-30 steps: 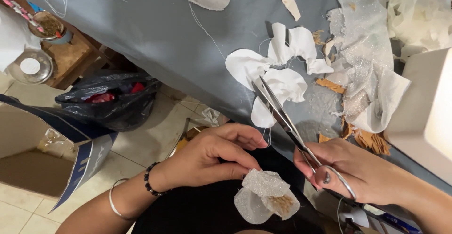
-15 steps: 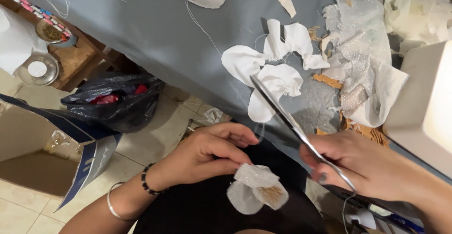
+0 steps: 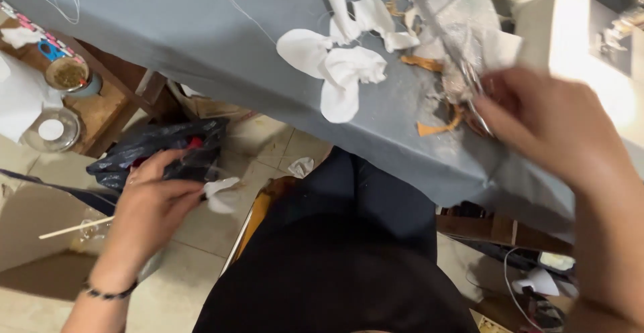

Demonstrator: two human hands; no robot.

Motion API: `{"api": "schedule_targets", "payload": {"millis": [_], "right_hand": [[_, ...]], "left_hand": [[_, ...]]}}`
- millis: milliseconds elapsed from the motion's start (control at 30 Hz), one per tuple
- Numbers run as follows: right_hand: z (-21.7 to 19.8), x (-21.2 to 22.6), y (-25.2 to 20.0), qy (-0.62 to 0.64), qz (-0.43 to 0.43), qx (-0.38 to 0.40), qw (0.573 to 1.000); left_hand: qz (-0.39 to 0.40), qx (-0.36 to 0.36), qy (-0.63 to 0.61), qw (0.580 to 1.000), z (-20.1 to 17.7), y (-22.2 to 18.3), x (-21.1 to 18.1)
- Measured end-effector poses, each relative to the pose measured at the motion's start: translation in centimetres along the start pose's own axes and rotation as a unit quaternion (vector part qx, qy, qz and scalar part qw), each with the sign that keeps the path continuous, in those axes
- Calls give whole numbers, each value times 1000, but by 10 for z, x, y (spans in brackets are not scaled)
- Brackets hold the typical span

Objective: Assembling a decorative flower by layering white fabric petals onto a stick, applying liquid glue, and trimming the edges with scissors.

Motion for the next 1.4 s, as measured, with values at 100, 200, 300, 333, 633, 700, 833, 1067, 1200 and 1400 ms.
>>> {"api": "schedule_targets", "payload": {"millis": [100,200,300,333,633,700,833,1067,1200,1400], "right_hand": [[-2,8,62,-85,-37,-100,991],[9,-7,142,-131,-76,-200,968],[14,0,164,-70,-147,-295,941],[9,11,150,-23,-209,-349,913],[45,157,-25,299,-376,-157,863],[62,164,-26,349,-391,-94,847],[77,159,-36,325,-422,-231,814],[100,77,-113,258,-292,-435,812],[190,-18,-177,347,-92,-400,843],[370,-187,-287,-234,407,0,883]], "left_hand": [[-35,76,-180,980,-25,-13,-16],[-32,135,-391,910,-45,-15,-44],[15,146,-561,814,-50,-9,-70],[64,155,-652,740,-49,-4,-77],[200,235,-774,553,-23,35,-104],[203,241,-770,554,-15,34,-104],[182,263,-777,542,1,33,-103],[128,198,-721,651,-33,36,-107],[60,160,-754,634,-31,30,-88],[44,48,-734,676,-19,25,-74]]}}
Point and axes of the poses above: each hand's wrist, its own y-axis towards the middle knuckle, its own z-axis out of the palm, x = y × z, the point moved 1 cm from there along y, towards the middle knuckle, and after that the axes turned 3 degrees about -z, right-handed, at the moved point
